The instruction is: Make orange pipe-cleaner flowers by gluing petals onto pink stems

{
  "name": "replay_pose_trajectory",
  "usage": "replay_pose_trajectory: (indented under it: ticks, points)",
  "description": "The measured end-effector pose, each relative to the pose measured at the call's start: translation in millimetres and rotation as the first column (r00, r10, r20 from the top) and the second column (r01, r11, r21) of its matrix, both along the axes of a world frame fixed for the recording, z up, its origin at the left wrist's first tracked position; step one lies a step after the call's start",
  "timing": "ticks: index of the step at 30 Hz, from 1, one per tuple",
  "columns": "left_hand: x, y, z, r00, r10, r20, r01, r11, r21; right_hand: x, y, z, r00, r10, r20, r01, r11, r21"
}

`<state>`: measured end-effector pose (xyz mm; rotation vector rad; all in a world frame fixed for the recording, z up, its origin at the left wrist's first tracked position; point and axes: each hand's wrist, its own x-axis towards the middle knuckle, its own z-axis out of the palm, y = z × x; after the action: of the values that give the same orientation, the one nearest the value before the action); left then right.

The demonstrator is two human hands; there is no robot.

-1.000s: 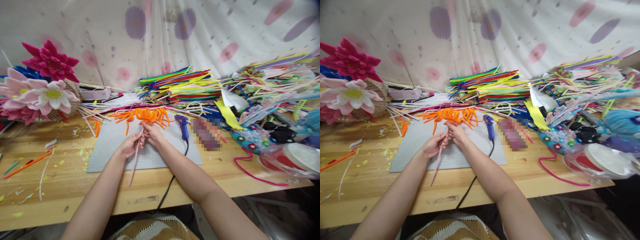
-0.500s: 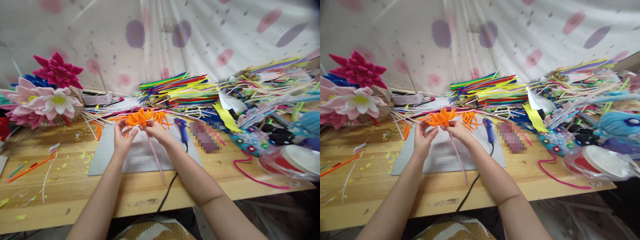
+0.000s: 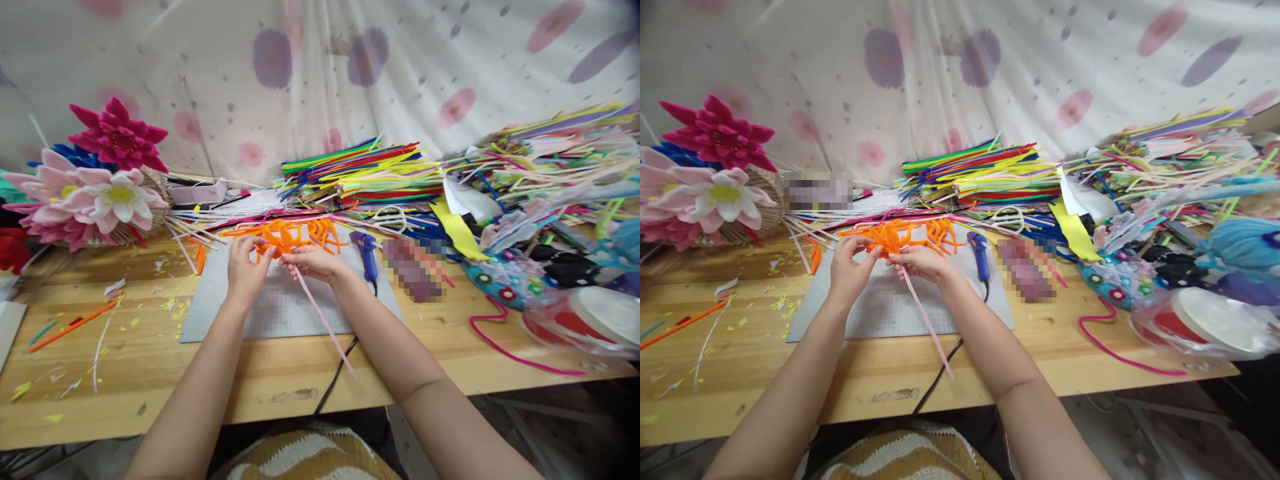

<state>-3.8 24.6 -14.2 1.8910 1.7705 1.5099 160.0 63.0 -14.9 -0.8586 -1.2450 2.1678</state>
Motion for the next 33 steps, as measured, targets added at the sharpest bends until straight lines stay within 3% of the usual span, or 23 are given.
replay_pose_trajectory:
  ticks: [4, 11, 18, 21, 30, 33]
  points:
    - [4.1, -0.2, 1.2, 0.998, 0.029, -0.051, -0.031, 0.999, -0.021, -2.0, -0.1, -1.5, 1.0, -0.017, -0.012, 0.017, 1.0, -0.024]
    - [11.8, -7.0, 1.2, 0.985, 0.084, -0.147, -0.071, 0.993, 0.093, -4.1, 1.5, -6.5, 0.994, -0.094, -0.056, 0.094, 0.996, -0.004]
    - [13.5, -11.5, -4.8, 0.952, 0.106, -0.287, -0.034, 0.969, 0.245, -4.1, 3.4, -13.5, 0.996, -0.026, -0.086, 0.027, 1.0, 0.012]
    - [14.4, -14.1, -4.8, 0.942, 0.095, -0.322, -0.012, 0.968, 0.252, -4.0, 2.3, -13.0, 0.994, -0.012, -0.108, 0.014, 1.0, 0.018]
    - [15.3, -17.6, 0.5, 0.99, 0.006, -0.143, 0.01, 0.993, 0.113, -3.9, 1.5, -13.5, 0.99, -0.019, -0.141, 0.026, 0.999, 0.045]
    - [19.7, -17.8, 3.7, 0.997, -0.018, 0.075, 0.012, 0.997, 0.078, -5.0, 2.1, -14.4, 0.989, -0.038, -0.146, 0.046, 0.997, 0.058]
